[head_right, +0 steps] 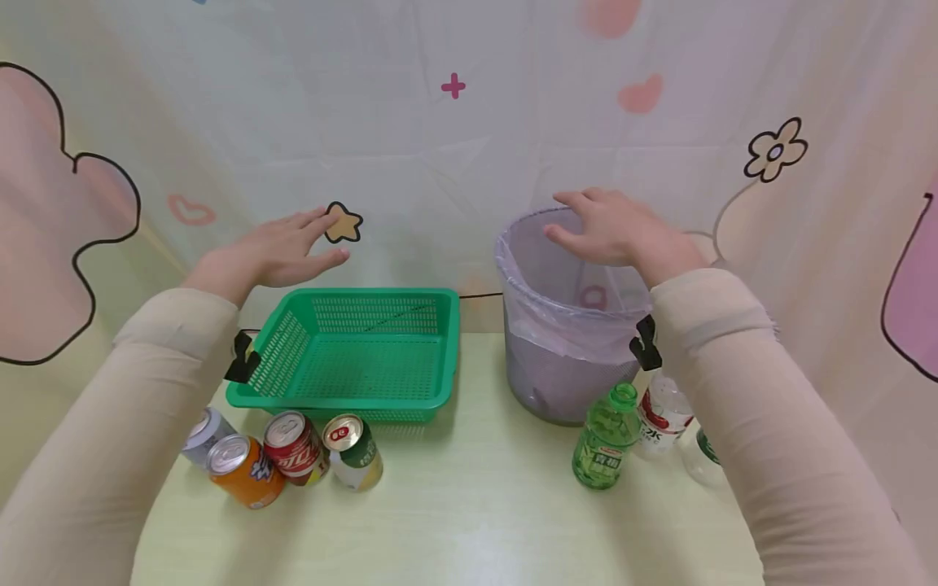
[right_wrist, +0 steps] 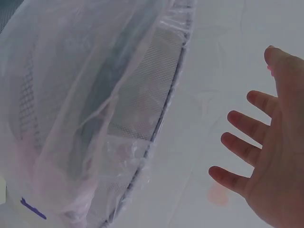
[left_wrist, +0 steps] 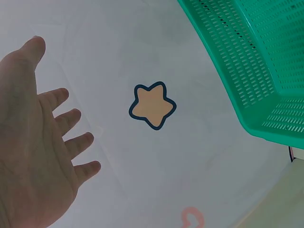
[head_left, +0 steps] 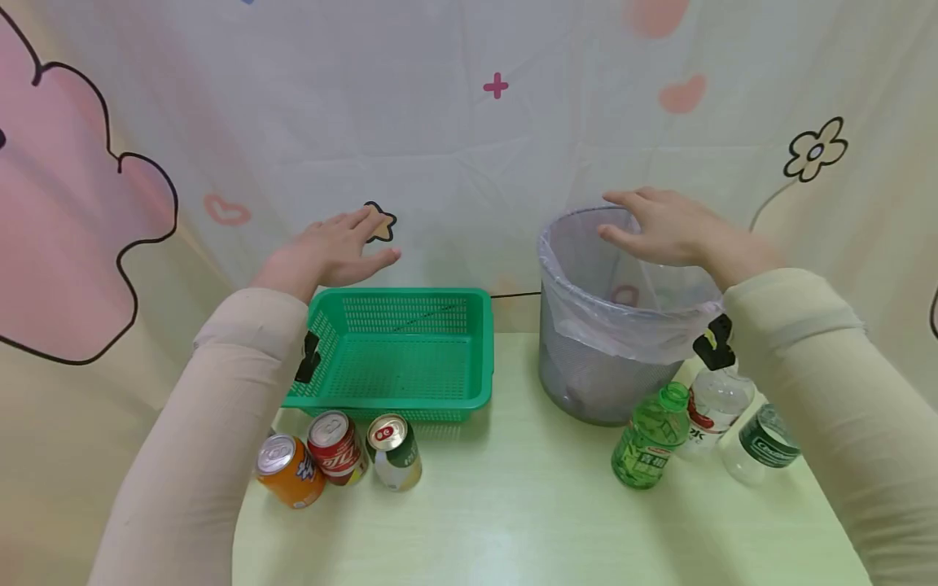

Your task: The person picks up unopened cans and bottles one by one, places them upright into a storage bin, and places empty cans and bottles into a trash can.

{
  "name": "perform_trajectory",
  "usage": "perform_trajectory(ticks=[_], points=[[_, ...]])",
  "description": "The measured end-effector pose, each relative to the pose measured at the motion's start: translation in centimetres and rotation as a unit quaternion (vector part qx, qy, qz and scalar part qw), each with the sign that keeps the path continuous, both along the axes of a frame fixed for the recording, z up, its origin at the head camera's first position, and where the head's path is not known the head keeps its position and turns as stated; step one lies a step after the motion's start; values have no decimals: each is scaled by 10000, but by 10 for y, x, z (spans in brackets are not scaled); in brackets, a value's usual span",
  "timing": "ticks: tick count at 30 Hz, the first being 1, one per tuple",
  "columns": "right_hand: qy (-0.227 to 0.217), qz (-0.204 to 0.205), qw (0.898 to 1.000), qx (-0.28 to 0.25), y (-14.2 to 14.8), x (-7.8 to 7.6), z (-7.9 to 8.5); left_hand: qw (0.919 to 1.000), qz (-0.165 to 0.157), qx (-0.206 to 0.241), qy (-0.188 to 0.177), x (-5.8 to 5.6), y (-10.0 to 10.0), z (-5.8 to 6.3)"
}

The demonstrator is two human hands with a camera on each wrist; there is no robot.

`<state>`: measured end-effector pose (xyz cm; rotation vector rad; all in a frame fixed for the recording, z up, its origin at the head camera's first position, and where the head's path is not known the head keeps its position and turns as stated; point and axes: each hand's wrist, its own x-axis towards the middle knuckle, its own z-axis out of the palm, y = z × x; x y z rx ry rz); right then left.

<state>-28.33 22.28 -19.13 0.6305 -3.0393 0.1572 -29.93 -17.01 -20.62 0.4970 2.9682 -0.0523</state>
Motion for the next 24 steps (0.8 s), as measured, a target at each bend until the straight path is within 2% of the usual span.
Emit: perform_trajectory(ticks=[8,14,19,24], points=[[558,306,9978,-205,-19,0,-1,9997,-19,118,208,0,-7,-8],[925,512,9942,-204,-38,-3,-3,9996,42,26,264,1,-14,-15],[1035,702,9919,-236,-54,-5,-9,9996,89,9,280,1,-19,-20],[911,691,9927,-374,-66,-5,-16,9994,106,64,323,1,-24,-26]])
